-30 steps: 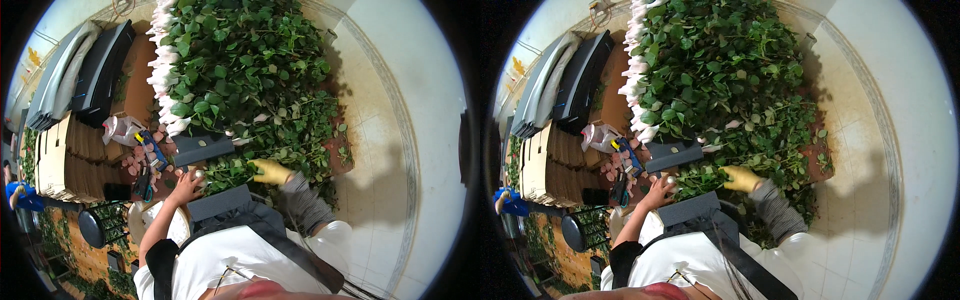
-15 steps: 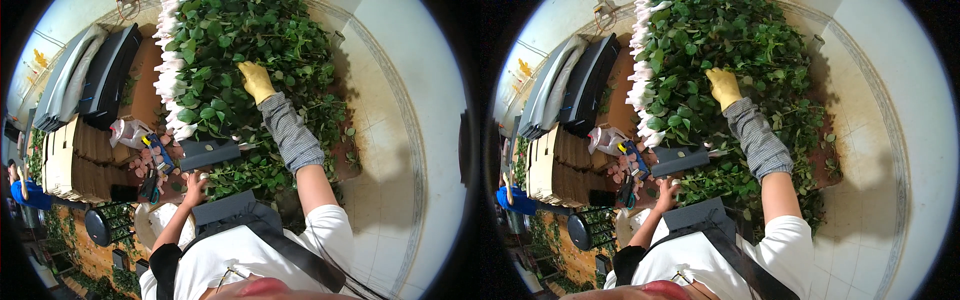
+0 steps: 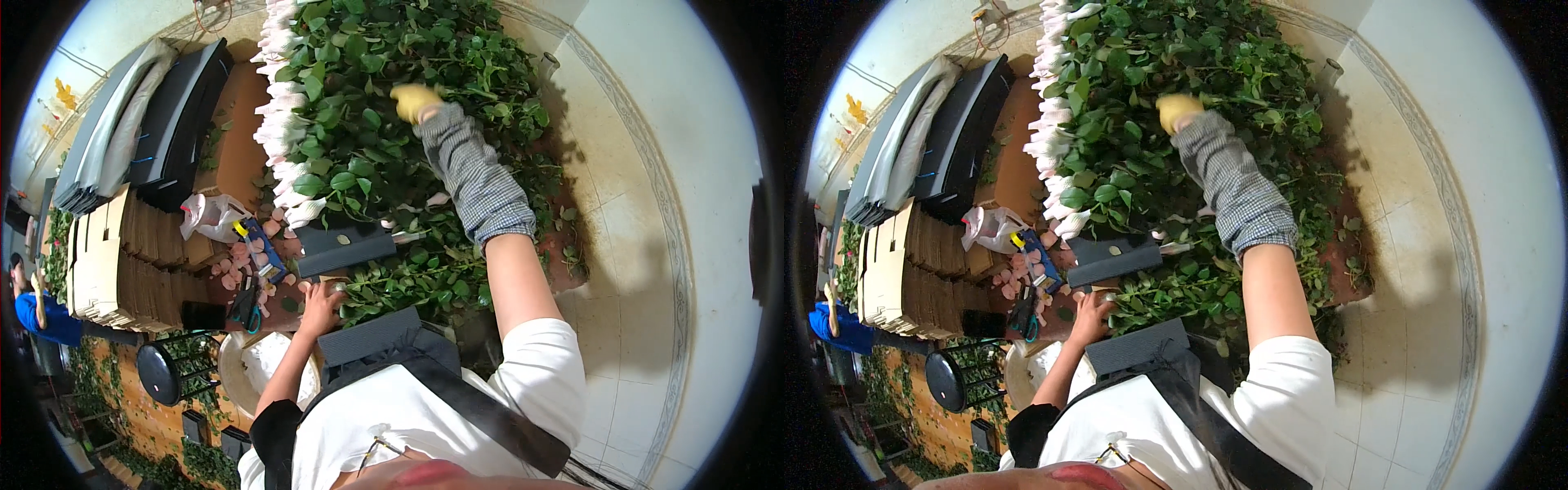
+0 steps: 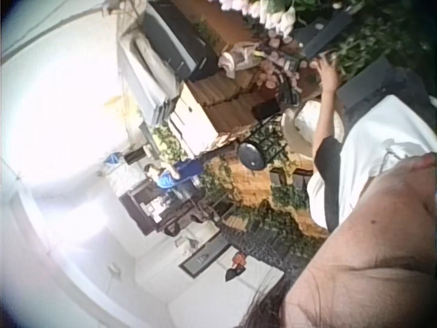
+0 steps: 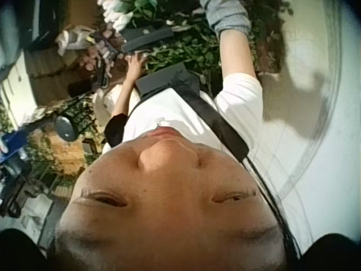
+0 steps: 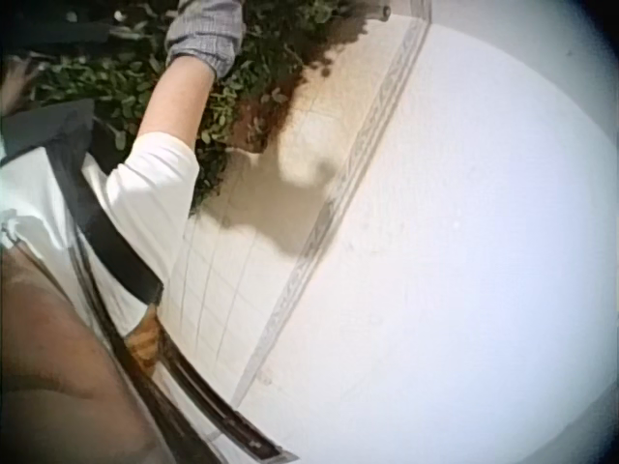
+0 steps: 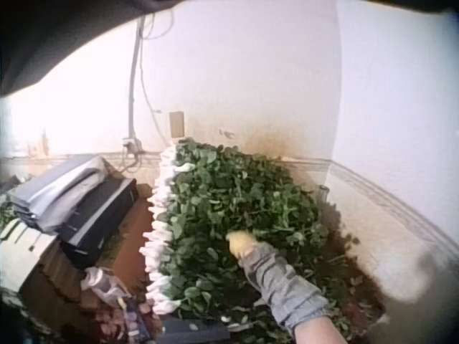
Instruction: The person organizes pink roses by placing them into a black box, using their hands to pick individual stems from a large pile and tucking them into the container.
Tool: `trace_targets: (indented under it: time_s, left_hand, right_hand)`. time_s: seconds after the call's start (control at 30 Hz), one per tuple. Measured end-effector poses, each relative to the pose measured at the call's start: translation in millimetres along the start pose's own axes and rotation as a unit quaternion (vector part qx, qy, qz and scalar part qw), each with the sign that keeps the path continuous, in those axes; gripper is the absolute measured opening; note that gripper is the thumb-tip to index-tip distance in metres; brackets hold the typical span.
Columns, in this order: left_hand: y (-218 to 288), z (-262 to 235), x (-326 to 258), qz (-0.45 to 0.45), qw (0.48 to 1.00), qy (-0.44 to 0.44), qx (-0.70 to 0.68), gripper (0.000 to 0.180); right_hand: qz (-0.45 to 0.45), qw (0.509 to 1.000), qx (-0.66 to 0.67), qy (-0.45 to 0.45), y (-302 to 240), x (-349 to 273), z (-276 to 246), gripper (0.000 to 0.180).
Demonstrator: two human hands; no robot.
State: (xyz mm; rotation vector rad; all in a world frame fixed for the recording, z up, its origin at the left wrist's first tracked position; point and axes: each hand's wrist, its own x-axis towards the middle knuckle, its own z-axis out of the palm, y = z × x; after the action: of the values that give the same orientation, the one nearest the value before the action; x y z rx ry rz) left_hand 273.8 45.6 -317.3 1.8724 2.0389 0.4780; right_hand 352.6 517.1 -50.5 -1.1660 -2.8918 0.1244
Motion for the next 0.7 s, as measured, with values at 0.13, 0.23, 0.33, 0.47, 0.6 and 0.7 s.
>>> trace_targets:
  time_s: [0.13,0.23,0.33,0.47,0.6,0.7]
  left_hand:
    - [2,5,-1,0.017,0.997,0.069,-0.012,0.045]
    - [2,8,-1,0.009,0.997,0.072,-0.021,0.043]
    - [2,8,-2,-0.003,0.998,0.057,-0.021,0.042]
    - [3,4,-1,-0.006,0.999,0.04,-0.025,0.039]
    - [7,0,0,-0.007,0.999,0.043,-0.019,0.038]
    - [9,-2,0,-0.021,0.999,0.033,-0.022,0.038]
  right_hand:
    - [-0.046,0.997,0.052,0.02,28,-11,39,0.054]
    - [-0.049,0.978,0.183,0.088,49,-11,42,0.059]
    - [-0.002,0.964,0.207,0.168,46,-1,30,0.062]
    - [0.027,0.992,0.034,0.116,20,30,8,0.049]
    - [0.034,0.996,-0.012,0.085,17,63,-4,0.06]
    - [-0.008,0.996,-0.086,0.034,34,77,-3,0.07]
